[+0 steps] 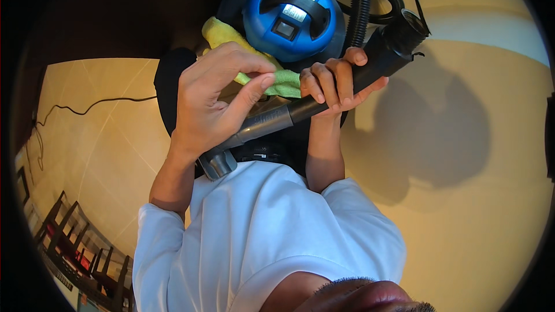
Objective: The person wraps black tape around the end of a vacuum hose nozzle, smooths the tape by hand, and then pulls a long strip of tape from the roll.
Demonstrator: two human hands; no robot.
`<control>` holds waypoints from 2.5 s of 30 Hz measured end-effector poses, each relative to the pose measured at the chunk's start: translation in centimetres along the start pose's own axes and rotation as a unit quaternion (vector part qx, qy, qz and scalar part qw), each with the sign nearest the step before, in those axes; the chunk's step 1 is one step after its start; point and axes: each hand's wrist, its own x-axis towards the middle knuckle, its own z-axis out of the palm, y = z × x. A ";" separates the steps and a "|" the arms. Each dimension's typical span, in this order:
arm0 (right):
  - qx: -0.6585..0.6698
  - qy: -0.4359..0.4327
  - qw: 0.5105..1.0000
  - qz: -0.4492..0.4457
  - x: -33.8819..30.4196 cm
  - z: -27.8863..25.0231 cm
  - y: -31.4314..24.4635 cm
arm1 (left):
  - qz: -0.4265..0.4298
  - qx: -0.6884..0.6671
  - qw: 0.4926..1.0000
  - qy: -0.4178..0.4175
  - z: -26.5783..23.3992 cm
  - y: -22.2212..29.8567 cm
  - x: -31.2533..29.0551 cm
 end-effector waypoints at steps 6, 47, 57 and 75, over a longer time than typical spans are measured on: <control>-0.016 -0.034 0.999 -0.017 0.8 0.4 -0.1 | 0.053 -0.051 0.997 -0.035 0.7 1.0 1.9; -0.313 0.234 0.917 0.084 3.9 10.3 3.2 | 0.173 0.105 0.979 0.039 -1.9 5.2 8.2; -0.346 0.244 0.901 0.095 3.4 11.1 5.9 | 0.198 0.244 0.948 -0.059 -4.8 7.7 9.3; -0.561 0.251 0.786 0.072 0.9 11.6 12.3 | 0.046 0.164 0.940 -0.296 -11.1 8.3 9.2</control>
